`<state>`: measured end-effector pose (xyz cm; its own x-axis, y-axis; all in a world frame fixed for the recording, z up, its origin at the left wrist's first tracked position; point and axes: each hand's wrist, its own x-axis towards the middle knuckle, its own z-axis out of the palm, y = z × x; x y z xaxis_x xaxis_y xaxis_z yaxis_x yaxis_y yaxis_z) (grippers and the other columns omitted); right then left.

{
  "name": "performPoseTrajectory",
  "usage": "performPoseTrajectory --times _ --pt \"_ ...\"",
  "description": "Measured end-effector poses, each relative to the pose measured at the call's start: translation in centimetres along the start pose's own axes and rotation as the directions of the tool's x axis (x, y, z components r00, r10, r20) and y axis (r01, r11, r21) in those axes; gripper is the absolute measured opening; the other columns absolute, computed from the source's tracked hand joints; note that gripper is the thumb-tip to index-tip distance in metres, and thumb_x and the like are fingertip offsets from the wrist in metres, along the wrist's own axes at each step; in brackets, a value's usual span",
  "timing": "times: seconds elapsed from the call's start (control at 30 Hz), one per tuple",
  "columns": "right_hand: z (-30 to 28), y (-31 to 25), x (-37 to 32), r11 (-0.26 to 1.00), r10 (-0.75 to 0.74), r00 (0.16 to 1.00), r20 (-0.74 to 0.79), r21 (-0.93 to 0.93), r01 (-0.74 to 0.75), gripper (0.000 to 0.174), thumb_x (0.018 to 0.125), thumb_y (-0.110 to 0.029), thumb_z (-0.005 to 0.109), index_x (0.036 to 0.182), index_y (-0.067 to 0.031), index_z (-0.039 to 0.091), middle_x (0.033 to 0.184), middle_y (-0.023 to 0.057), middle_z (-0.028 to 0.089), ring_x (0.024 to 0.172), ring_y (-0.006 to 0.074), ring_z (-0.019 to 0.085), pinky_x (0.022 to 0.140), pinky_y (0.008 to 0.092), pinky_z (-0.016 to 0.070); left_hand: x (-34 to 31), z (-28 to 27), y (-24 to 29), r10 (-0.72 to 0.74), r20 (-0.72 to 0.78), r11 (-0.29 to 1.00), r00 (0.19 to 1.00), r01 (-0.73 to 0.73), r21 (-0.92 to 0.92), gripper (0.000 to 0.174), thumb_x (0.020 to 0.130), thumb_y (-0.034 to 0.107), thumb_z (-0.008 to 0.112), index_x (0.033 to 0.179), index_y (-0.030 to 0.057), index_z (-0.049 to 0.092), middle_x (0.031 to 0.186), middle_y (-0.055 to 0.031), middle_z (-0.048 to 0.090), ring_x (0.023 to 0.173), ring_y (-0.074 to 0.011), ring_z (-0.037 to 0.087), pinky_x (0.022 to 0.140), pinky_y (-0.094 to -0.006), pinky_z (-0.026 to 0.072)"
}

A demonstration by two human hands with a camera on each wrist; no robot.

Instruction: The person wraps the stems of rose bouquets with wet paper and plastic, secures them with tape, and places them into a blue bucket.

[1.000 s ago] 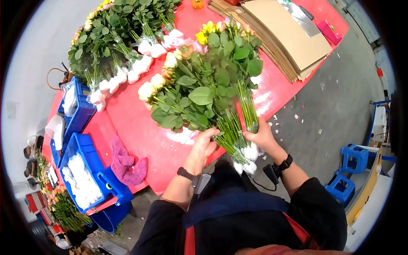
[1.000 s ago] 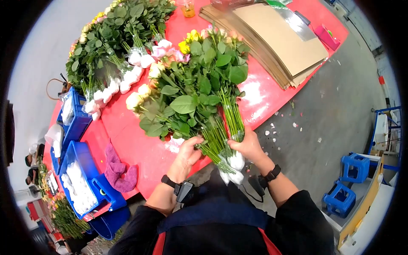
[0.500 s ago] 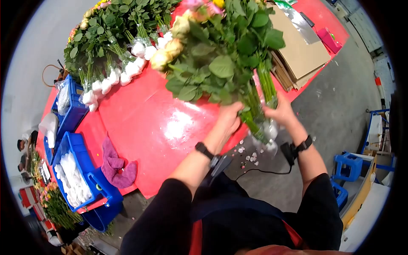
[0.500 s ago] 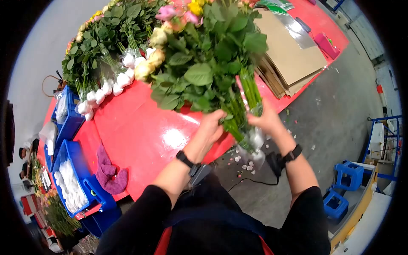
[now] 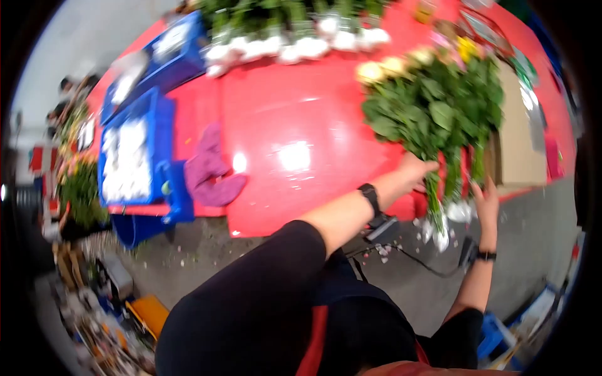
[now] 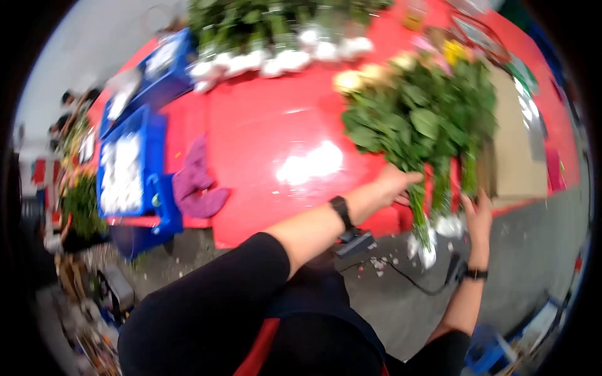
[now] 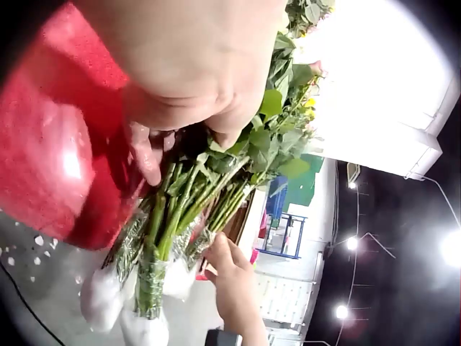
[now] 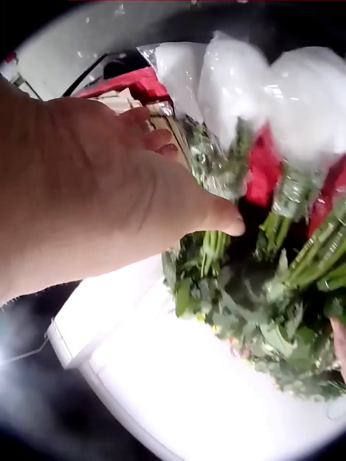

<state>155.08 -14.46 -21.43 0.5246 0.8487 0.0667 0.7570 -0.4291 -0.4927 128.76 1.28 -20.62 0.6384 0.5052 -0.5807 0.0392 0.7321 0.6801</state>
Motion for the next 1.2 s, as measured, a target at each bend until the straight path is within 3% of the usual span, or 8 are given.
performPoseTrajectory --times 0.17,0.23,0.37,0.6,0.7,0.83,0.93,1.2 --pt "0.4 -7.7 -5.3 0.991 -0.123 0.991 -0.047 -0.062 0.120 0.048 0.091 -0.014 0.064 0.132 0.0047 0.047 0.133 0.0208 0.049 0.124 0.0306 0.047 0.106 0.0388 0.0338 -5.0 -4.0 0.2 0.005 0.091 0.929 0.996 -0.038 0.367 0.057 0.070 0.044 0.078 0.102 0.0004 0.061 0.079 -0.0092 0.063 0.067 -0.0189 0.061 0.053 -0.0332 0.0488" --pt "1.1 -8.9 -6.4 0.960 -0.265 0.958 -0.114 -0.121 0.251 0.038 0.089 -0.011 0.065 0.123 0.0044 0.055 0.123 0.0180 0.057 0.112 0.0269 0.055 0.096 0.0348 0.0426 -7.2 -5.1 -2.3 0.334 0.092 0.829 0.938 -0.339 0.445 0.046 0.073 0.039 0.074 0.092 -0.0016 0.064 0.074 -0.0104 0.065 0.067 -0.0207 0.062 0.060 -0.0360 0.0495" --pt "2.1 -17.4 -9.0 0.987 -0.147 0.989 0.017 -0.068 0.148 0.029 0.097 -0.022 0.056 0.105 0.0052 0.063 0.098 0.0129 0.066 0.088 0.0212 0.061 0.083 0.0301 0.0464 -18.5 -15.1 -0.2 0.357 0.366 0.594 0.859 -0.511 0.621 0.036 0.076 0.033 0.072 0.094 0.0009 0.068 0.082 -0.0118 0.070 0.076 -0.0209 0.066 0.071 -0.0361 0.0519" --pt "11.5 -44.1 -20.1 0.825 -0.499 0.846 0.187 0.400 0.399 0.020 0.097 -0.010 0.053 0.098 0.0063 0.064 0.093 0.0102 0.063 0.081 0.0153 0.060 0.075 0.0274 0.0483 -50.4 -41.4 2.9 0.374 -0.313 0.871 0.873 -0.214 0.443 0.028 0.088 0.022 0.066 0.104 0.0003 0.067 0.092 -0.0081 0.070 0.085 -0.0143 0.067 0.074 -0.0269 0.0530" --pt "16.7 -57.0 -27.4 0.750 -0.589 0.749 0.303 0.551 0.366 0.011 0.091 0.000 0.054 0.096 0.0058 0.064 0.092 0.0108 0.063 0.083 0.0171 0.059 0.076 0.0280 0.0479 -61.6 -54.3 2.0 0.417 -0.559 0.909 0.717 -0.332 0.253 0.024 0.090 0.020 0.064 0.102 -0.0009 0.065 0.088 -0.0084 0.070 0.079 -0.0140 0.066 0.068 -0.0264 0.0525" --pt "24.0 -72.8 -35.8 0.645 -0.725 0.600 0.338 0.638 0.421 0.008 0.088 0.000 0.058 0.086 0.0044 0.064 0.085 0.0108 0.065 0.079 0.0172 0.061 0.072 0.0272 0.0472 -70.8 -70.0 -0.1 0.518 -0.688 0.855 0.508 -0.290 0.430 0.019 0.089 0.015 0.065 0.099 -0.0004 0.065 0.088 -0.0050 0.068 0.080 -0.0115 0.064 0.073 -0.0265 0.0520" --pt "27.3 -82.7 -39.5 0.681 -0.727 0.459 0.511 0.621 0.387 0.011 0.088 -0.002 0.059 0.081 0.0042 0.066 0.079 0.0103 0.066 0.073 0.0163 0.061 0.067 0.0275 0.0474 -75.2 -75.7 -1.6 0.555 -0.745 0.827 0.371 -0.152 0.541 0.021 0.086 0.020 0.068 0.097 0.0020 0.067 0.083 -0.0069 0.069 0.078 -0.0133 0.064 0.071 -0.0288 0.0517" --pt "30.6 -97.7 -42.7 0.821 -0.560 0.220 0.799 0.497 0.282 0.020 0.086 -0.006 0.065 0.102 0.0047 0.066 0.094 0.0111 0.069 0.085 0.0158 0.064 0.075 0.0251 0.0495 -84.5 -81.2 -5.7 0.393 -0.781 0.897 0.485 -0.013 0.443 0.032 0.079 0.027 0.069 0.101 0.0039 0.068 0.093 -0.0127 0.071 0.087 -0.0246 0.068 0.078 -0.0344 0.0534"
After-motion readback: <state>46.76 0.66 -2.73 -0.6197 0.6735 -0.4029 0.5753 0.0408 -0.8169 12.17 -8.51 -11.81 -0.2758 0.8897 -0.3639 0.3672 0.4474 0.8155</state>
